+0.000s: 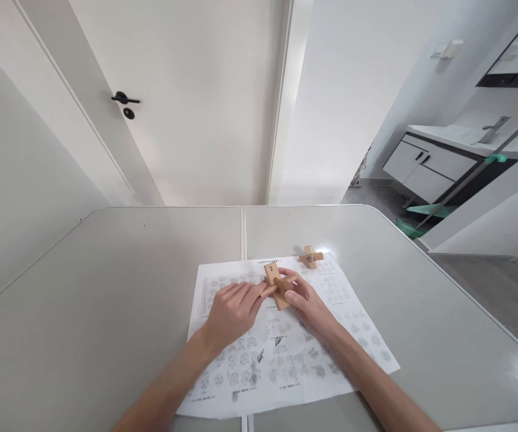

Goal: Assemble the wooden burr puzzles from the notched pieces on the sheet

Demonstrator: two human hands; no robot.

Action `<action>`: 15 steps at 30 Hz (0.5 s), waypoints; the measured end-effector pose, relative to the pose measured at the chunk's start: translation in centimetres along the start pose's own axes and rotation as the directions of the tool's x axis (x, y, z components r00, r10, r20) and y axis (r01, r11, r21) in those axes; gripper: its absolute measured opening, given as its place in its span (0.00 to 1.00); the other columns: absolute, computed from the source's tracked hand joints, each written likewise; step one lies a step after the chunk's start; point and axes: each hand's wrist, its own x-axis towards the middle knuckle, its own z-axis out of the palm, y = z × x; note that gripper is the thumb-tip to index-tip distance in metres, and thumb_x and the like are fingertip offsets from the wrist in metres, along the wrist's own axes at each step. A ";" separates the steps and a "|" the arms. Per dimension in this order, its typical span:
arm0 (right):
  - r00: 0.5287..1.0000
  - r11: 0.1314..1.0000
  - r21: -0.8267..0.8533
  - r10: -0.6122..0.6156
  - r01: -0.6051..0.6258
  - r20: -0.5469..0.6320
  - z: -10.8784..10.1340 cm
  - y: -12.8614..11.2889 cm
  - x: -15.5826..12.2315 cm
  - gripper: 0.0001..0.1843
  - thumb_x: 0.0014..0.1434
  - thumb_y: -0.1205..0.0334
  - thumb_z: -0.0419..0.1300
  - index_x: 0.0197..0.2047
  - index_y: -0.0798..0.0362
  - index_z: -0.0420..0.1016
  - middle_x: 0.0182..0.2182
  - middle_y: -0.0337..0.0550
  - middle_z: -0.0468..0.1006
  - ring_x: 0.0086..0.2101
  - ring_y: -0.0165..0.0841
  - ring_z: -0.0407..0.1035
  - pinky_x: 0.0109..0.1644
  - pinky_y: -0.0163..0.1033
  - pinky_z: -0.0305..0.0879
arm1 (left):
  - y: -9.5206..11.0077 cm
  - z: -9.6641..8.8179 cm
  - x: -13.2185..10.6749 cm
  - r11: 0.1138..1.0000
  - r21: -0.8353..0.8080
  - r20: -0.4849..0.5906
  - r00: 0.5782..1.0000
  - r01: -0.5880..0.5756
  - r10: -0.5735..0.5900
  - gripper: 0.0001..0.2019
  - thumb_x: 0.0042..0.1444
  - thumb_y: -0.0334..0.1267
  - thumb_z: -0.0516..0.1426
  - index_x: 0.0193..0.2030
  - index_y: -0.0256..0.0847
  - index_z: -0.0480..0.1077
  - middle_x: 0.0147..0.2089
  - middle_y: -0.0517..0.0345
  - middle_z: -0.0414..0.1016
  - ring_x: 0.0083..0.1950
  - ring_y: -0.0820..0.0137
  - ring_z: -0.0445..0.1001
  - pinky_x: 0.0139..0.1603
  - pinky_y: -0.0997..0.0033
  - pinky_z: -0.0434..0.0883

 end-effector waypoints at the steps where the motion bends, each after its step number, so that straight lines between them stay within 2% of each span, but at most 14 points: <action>1: 1.000 1.000 0.002 0.000 0.000 0.002 0.0 0.0 0.0 0.37 0.57 0.39 0.69 0.63 0.44 0.67 0.50 0.50 0.80 0.54 0.48 0.72 0.64 0.57 0.61 | 0.0 0.0 0.0 1.000 -0.003 0.002 1.000 0.004 -0.004 0.07 0.69 0.28 0.53 0.50 0.38 0.70 0.30 0.60 0.79 0.27 0.70 0.77 0.30 0.69 0.70; 7: 0.999 0.999 0.027 -0.027 0.027 0.021 0.2 0.2 0.4 0.40 0.54 0.36 0.70 0.63 0.45 0.67 0.54 0.53 0.78 0.55 0.51 0.72 0.64 0.60 0.62 | -0.1 0.0 -0.2 0.997 -0.040 0.004 0.998 0.067 -0.067 0.07 0.68 0.29 0.54 0.50 0.40 0.71 0.32 0.60 0.80 0.29 0.69 0.78 0.33 0.69 0.70; 10: 0.997 0.999 0.040 -0.034 0.031 0.071 0.5 0.0 0.3 0.35 0.58 0.37 0.68 0.61 0.45 0.67 0.55 0.53 0.77 0.51 0.47 0.75 0.59 0.57 0.68 | -0.1 0.0 -0.2 0.990 -0.055 -0.015 0.992 0.127 -0.128 0.06 0.68 0.29 0.55 0.49 0.40 0.71 0.30 0.61 0.78 0.28 0.70 0.76 0.31 0.70 0.68; 13: 0.995 1.000 -0.028 0.003 0.000 0.101 0.7 -0.1 0.2 0.23 0.65 0.41 0.63 0.53 0.49 0.71 0.48 0.51 0.79 0.42 0.41 0.77 0.49 0.50 0.73 | -0.2 -0.1 -0.2 0.985 -0.062 -0.045 0.985 0.163 -0.166 0.06 0.68 0.30 0.55 0.47 0.41 0.72 0.28 0.62 0.76 0.26 0.71 0.74 0.30 0.72 0.67; 15: 0.993 0.997 -0.078 0.032 -0.023 0.116 0.8 -0.1 0.1 0.20 0.68 0.41 0.59 0.44 0.52 0.73 0.38 0.47 0.80 0.34 0.37 0.75 0.42 0.45 0.72 | -0.2 -0.1 -0.1 0.984 -0.062 -0.044 0.984 0.168 -0.171 0.06 0.68 0.30 0.55 0.47 0.42 0.72 0.28 0.63 0.76 0.26 0.72 0.73 0.30 0.72 0.66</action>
